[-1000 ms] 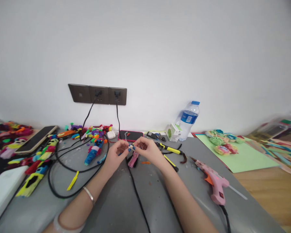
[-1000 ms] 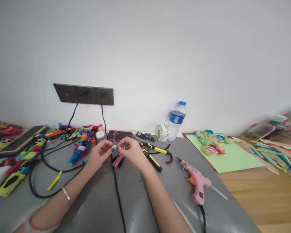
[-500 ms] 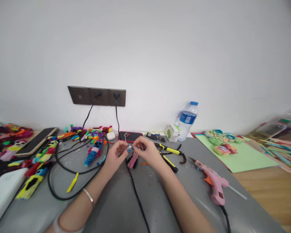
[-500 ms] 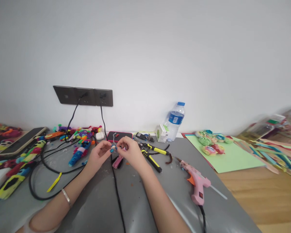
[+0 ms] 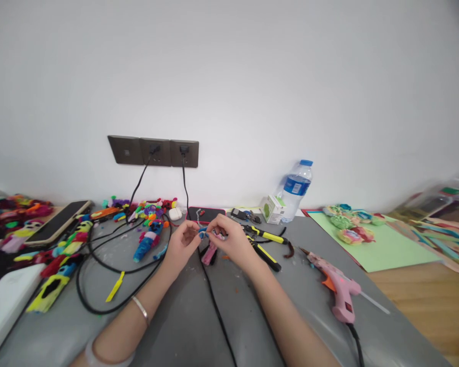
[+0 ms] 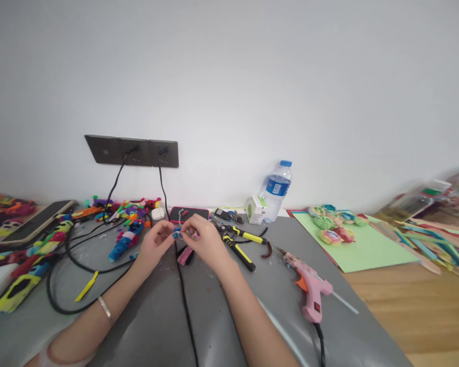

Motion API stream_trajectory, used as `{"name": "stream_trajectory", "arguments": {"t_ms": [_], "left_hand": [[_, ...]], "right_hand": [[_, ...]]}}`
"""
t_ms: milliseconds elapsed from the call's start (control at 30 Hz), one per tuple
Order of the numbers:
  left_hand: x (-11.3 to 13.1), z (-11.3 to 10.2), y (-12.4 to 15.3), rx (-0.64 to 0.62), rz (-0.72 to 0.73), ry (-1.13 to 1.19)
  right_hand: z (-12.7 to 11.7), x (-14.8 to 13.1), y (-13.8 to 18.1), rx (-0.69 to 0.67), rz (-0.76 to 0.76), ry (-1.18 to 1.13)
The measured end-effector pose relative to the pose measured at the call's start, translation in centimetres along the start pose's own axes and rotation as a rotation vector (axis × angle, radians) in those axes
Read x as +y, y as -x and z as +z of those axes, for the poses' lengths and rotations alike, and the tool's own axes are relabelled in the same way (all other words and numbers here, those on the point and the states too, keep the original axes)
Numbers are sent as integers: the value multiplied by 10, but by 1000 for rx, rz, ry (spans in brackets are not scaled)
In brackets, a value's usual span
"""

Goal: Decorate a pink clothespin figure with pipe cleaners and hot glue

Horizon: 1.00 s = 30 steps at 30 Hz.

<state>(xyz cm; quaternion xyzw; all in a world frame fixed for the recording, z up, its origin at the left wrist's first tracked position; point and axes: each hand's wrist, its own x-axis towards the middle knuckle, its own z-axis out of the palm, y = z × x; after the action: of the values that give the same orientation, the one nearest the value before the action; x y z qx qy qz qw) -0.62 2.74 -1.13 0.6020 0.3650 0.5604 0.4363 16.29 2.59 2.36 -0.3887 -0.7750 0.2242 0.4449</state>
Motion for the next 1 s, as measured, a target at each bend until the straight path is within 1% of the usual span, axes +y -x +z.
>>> {"name": "stream_trajectory", "arguments": {"t_ms": [133,233,300,400,467,567,700,1000], "left_hand": [[0,-1,0,30,-38,21],[0,-1,0,60,-56,28],[0,-1,0,76,-57,26],[0,-2,-1,84,-48,14],[1,-2,-1,83,-45,9],[1,-2,-1,83,-45,13],[1,-3,-1,78,-48,12],[2,-1,0,65,1,-13]], "right_hand": [[-4,1,0,65,57,-56],[-7,6,1,116,95,-132],[-7,12,1,106,128,-212],[-4,16,2,23,143,-304],[-2,16,2,-27,124,-307],[-1,13,3,-51,88,-282],[-1,12,3,-36,72,-282],[-2,11,2,-18,84,-221]]}}
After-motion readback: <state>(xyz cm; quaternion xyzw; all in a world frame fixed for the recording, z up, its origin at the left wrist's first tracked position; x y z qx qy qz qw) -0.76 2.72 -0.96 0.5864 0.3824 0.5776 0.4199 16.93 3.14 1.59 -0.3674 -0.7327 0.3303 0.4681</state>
